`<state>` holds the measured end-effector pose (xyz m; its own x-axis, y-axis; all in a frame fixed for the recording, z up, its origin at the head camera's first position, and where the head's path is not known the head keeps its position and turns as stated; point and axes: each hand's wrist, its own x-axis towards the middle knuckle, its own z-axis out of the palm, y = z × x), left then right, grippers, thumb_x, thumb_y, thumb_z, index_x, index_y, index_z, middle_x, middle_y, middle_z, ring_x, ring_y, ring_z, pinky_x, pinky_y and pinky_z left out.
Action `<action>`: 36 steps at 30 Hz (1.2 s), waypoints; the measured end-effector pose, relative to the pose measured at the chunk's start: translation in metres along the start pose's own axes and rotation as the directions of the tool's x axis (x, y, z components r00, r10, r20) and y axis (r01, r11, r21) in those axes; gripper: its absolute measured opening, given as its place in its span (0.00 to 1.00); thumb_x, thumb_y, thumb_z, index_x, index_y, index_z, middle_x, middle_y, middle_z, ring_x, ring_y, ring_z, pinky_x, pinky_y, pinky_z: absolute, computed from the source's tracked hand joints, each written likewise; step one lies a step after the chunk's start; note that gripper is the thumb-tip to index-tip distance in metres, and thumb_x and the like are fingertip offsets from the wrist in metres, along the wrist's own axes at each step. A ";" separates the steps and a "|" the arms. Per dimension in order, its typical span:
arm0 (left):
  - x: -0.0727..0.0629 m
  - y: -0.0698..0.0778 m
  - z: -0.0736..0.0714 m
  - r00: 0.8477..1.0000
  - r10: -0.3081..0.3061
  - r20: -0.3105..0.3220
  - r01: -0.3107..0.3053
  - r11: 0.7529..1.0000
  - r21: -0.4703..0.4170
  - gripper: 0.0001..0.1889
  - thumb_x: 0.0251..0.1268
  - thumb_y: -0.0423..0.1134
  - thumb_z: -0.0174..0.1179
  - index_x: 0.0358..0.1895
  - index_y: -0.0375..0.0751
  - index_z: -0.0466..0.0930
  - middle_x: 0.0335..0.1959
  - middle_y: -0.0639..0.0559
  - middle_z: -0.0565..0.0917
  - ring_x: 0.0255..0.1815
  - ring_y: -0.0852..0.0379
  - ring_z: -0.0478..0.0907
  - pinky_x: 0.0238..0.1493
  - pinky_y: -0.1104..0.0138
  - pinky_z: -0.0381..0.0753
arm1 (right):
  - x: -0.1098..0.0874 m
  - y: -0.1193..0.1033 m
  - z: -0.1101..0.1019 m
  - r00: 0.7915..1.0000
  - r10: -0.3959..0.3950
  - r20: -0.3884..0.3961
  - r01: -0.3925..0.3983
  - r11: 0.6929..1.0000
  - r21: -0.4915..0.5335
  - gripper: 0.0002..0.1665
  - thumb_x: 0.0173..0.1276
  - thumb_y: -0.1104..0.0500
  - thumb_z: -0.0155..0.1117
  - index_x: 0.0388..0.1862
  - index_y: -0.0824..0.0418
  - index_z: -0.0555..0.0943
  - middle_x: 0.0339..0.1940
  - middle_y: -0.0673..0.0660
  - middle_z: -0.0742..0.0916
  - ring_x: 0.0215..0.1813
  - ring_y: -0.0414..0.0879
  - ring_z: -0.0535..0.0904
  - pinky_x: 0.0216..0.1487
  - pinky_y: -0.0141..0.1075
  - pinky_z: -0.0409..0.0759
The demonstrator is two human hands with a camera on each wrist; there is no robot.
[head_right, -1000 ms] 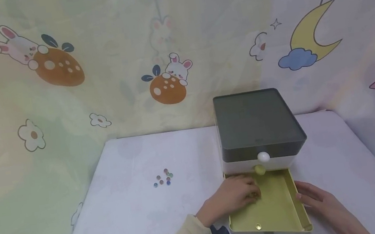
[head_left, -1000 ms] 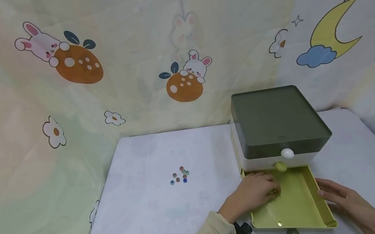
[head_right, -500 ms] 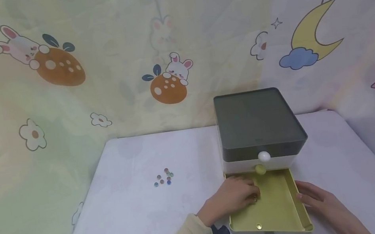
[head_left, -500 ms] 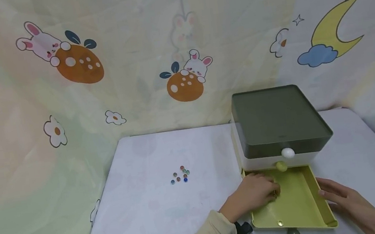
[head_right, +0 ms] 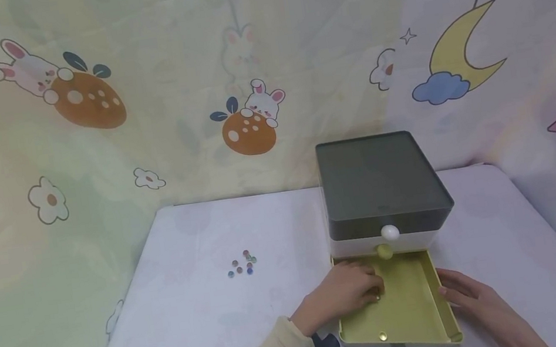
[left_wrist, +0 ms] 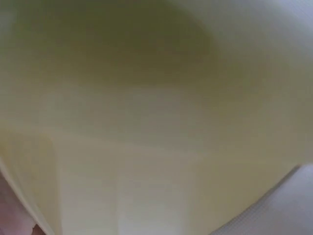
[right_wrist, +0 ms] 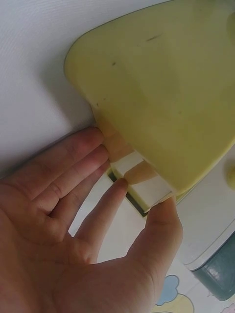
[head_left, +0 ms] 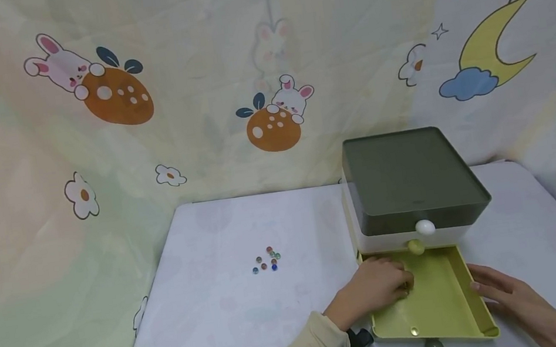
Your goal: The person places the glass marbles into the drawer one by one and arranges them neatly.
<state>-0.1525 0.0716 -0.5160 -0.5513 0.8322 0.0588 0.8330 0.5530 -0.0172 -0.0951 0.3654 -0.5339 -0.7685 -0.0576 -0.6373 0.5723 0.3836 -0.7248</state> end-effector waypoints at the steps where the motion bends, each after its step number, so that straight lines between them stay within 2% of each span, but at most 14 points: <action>1: 0.000 0.000 0.000 1.000 -0.003 -0.001 0.003 1.000 -0.009 0.04 0.71 0.58 0.65 0.44 0.73 0.87 0.38 0.76 0.83 0.39 0.74 0.78 0.41 0.79 0.74 | 0.000 0.000 0.000 1.000 -0.003 0.003 0.003 1.000 0.000 0.61 0.76 0.30 0.56 0.87 0.63 0.40 0.86 0.72 0.47 0.84 0.75 0.41 0.79 0.67 0.58; 7: -0.004 -0.002 -0.003 1.000 -0.016 -0.023 0.014 0.998 -0.069 0.07 0.74 0.56 0.63 0.49 0.70 0.86 0.45 0.75 0.85 0.47 0.73 0.80 0.49 0.77 0.76 | -0.002 0.001 0.000 1.000 -0.023 0.008 0.023 1.000 -0.007 0.58 0.78 0.32 0.55 0.87 0.62 0.40 0.87 0.71 0.46 0.85 0.75 0.38 0.80 0.68 0.56; 14: -0.009 -0.007 -0.001 0.998 -0.023 -0.052 0.019 0.996 -0.084 0.08 0.76 0.53 0.62 0.52 0.69 0.85 0.51 0.74 0.85 0.54 0.71 0.80 0.58 0.75 0.76 | -0.003 0.000 0.000 1.000 -0.022 0.000 0.022 1.000 -0.001 0.58 0.78 0.32 0.55 0.87 0.62 0.40 0.87 0.71 0.47 0.85 0.74 0.40 0.80 0.67 0.56; 18: -0.013 -0.010 -0.003 0.997 -0.018 -0.079 0.010 0.995 -0.097 0.08 0.75 0.53 0.63 0.52 0.68 0.86 0.50 0.73 0.85 0.53 0.71 0.80 0.56 0.77 0.76 | -0.002 0.000 0.000 1.000 -0.018 0.000 0.018 1.000 -0.014 0.58 0.78 0.31 0.54 0.87 0.63 0.40 0.87 0.71 0.47 0.85 0.75 0.40 0.79 0.68 0.57; 25: -0.021 -0.015 -0.009 0.984 -0.005 -0.176 -0.014 0.994 -0.108 0.07 0.72 0.52 0.66 0.49 0.65 0.88 0.45 0.71 0.86 0.48 0.70 0.82 0.53 0.78 0.76 | -0.003 0.000 -0.001 1.000 -0.023 -0.004 0.023 0.999 -0.025 0.58 0.79 0.32 0.54 0.87 0.63 0.41 0.87 0.71 0.47 0.85 0.75 0.40 0.79 0.68 0.57; 31: -0.026 -0.020 -0.008 0.975 -0.015 -0.221 -0.009 0.994 -0.110 0.06 0.72 0.51 0.67 0.48 0.64 0.88 0.45 0.71 0.86 0.52 0.69 0.82 0.63 0.76 0.74 | -0.003 0.000 0.000 1.000 -0.020 -0.004 0.020 1.000 -0.020 0.58 0.78 0.32 0.54 0.87 0.63 0.40 0.86 0.72 0.47 0.84 0.76 0.40 0.79 0.67 0.58; 36: -0.034 -0.024 -0.010 0.966 -0.042 -0.255 -0.002 0.985 -0.172 0.07 0.70 0.50 0.69 0.47 0.63 0.88 0.43 0.70 0.86 0.48 0.68 0.81 0.51 0.79 0.76 | -0.003 0.000 0.001 1.000 -0.022 -0.006 0.022 1.000 -0.016 0.58 0.78 0.32 0.55 0.87 0.63 0.41 0.86 0.72 0.47 0.84 0.75 0.43 0.78 0.66 0.61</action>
<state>-0.1531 0.0293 -0.5077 -0.5559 0.7702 0.3126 0.8298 0.5363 0.1542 -0.0922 0.3645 -0.5320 -0.7826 -0.0606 -0.6195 0.5505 0.3970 -0.7343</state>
